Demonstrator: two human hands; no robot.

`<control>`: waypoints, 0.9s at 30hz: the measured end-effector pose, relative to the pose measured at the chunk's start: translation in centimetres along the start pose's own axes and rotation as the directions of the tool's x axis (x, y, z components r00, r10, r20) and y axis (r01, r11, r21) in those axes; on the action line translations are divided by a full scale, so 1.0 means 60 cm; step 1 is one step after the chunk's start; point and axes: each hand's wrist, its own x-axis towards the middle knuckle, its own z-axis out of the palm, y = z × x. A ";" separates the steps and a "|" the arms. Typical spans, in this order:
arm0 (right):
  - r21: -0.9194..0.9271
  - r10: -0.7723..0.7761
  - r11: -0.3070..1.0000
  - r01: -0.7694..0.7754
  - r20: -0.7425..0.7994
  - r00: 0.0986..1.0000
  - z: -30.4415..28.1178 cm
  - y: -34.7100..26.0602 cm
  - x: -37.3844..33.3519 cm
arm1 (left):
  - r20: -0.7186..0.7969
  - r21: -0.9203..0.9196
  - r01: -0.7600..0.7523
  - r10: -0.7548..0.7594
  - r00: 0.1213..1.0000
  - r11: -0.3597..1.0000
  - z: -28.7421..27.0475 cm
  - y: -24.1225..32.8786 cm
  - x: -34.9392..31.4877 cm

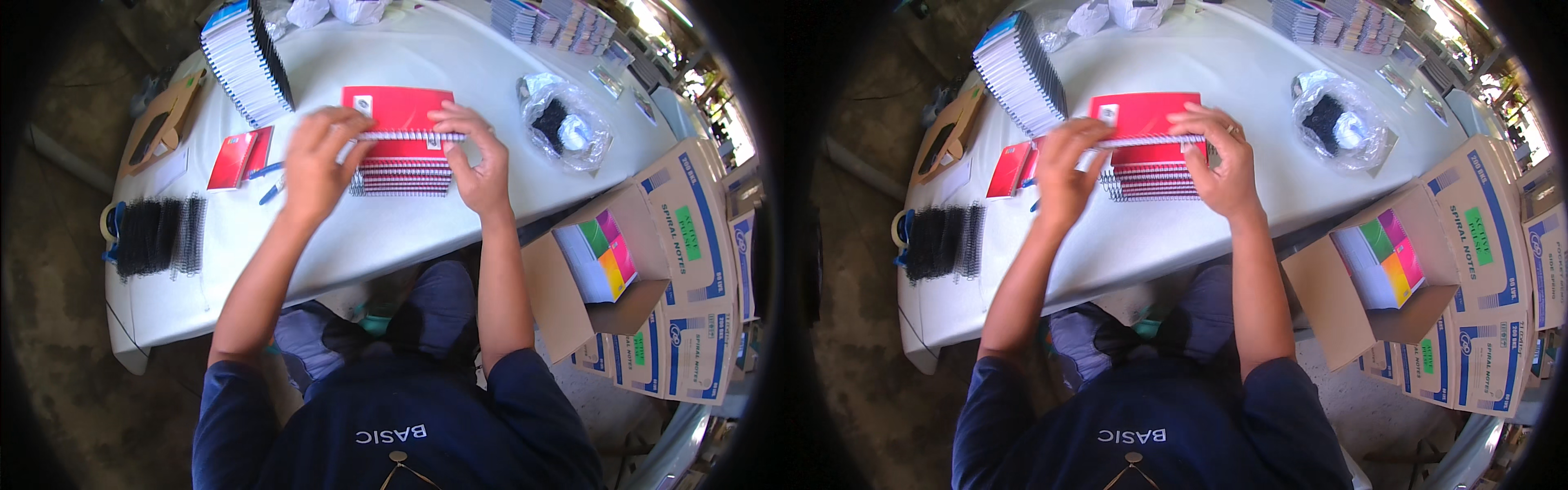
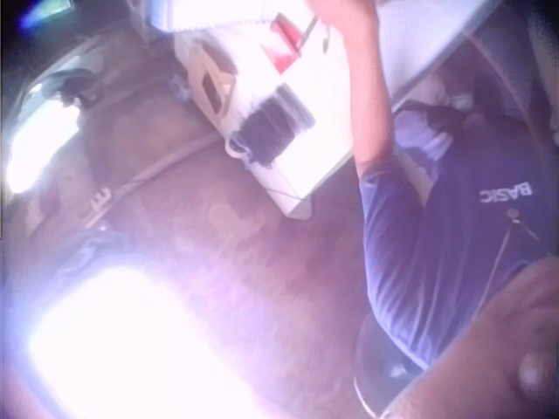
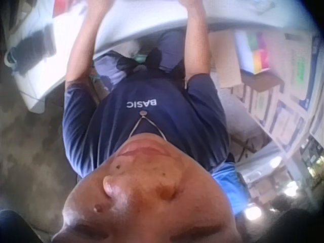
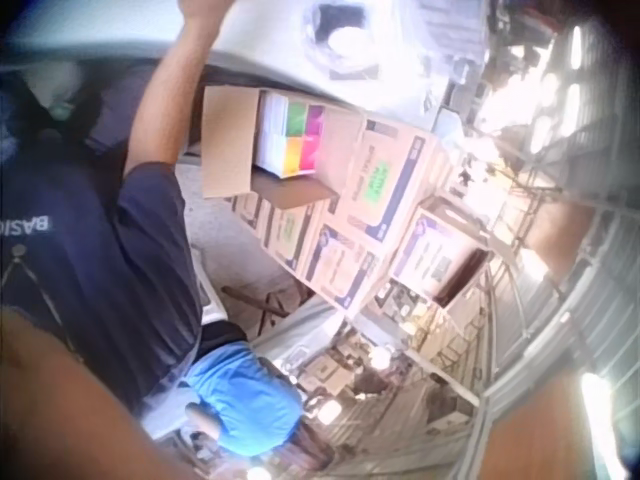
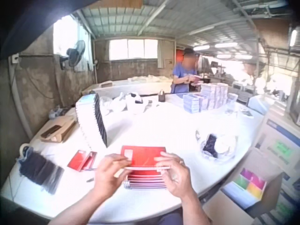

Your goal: The person assembles notebooks by sliding a wire coil into the holes of stacked paper and covers, then twisting the coil by hand.

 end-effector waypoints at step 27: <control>-0.101 -0.028 0.995 -0.026 -0.499 0.866 0.088 -0.047 -0.105 | 0.324 0.642 0.383 -0.688 0.649 0.664 -0.122 -0.280 -0.154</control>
